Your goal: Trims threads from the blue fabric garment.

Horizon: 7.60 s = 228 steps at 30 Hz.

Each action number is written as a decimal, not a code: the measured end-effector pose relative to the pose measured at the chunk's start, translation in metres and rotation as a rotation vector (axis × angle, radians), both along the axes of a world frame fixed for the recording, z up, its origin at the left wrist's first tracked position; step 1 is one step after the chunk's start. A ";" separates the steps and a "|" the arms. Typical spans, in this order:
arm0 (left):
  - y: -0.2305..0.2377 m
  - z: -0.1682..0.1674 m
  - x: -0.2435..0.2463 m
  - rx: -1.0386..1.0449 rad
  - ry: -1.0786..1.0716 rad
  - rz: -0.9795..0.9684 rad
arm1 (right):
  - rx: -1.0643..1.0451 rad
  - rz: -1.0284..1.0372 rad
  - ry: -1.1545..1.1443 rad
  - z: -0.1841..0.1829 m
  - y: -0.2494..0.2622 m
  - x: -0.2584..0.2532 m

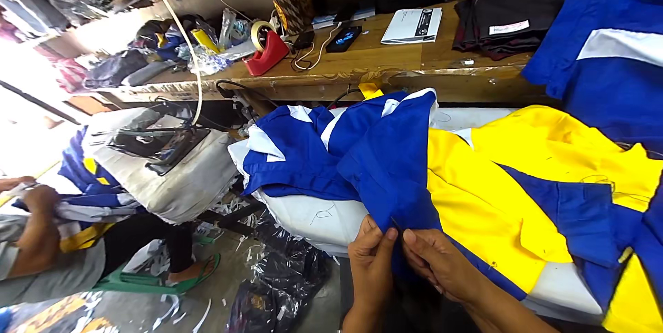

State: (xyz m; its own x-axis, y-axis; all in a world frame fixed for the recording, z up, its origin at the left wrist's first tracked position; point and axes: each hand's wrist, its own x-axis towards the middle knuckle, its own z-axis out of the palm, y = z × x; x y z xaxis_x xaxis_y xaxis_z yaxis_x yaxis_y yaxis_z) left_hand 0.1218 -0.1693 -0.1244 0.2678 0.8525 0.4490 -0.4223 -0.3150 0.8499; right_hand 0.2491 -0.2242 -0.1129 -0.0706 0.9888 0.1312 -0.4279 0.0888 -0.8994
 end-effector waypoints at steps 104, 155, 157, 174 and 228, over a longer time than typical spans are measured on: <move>-0.023 0.018 0.006 -0.571 -0.082 -0.458 | 0.054 -0.412 -0.302 0.018 -0.025 0.034; -0.019 0.019 0.010 -0.135 0.107 -0.155 | 0.009 -0.167 -0.365 0.001 -0.058 0.052; -0.019 0.019 0.009 -0.149 0.094 -0.174 | 0.019 -0.183 -0.351 0.000 -0.057 0.050; -0.020 0.018 0.009 -0.223 0.129 -0.276 | 0.079 -0.436 -0.308 0.017 -0.037 0.035; -0.029 0.020 0.017 -0.089 0.204 -0.141 | 0.452 -0.978 -0.788 -0.008 -0.029 0.017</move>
State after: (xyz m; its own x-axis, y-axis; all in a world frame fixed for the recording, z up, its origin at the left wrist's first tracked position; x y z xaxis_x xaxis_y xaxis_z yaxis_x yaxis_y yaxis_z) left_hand 0.1385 -0.1987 -0.1039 0.4643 0.8338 0.2987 -0.2738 -0.1857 0.9437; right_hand 0.2664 -0.2535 -0.1212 0.4299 0.5563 0.7111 0.5993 0.4132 -0.6856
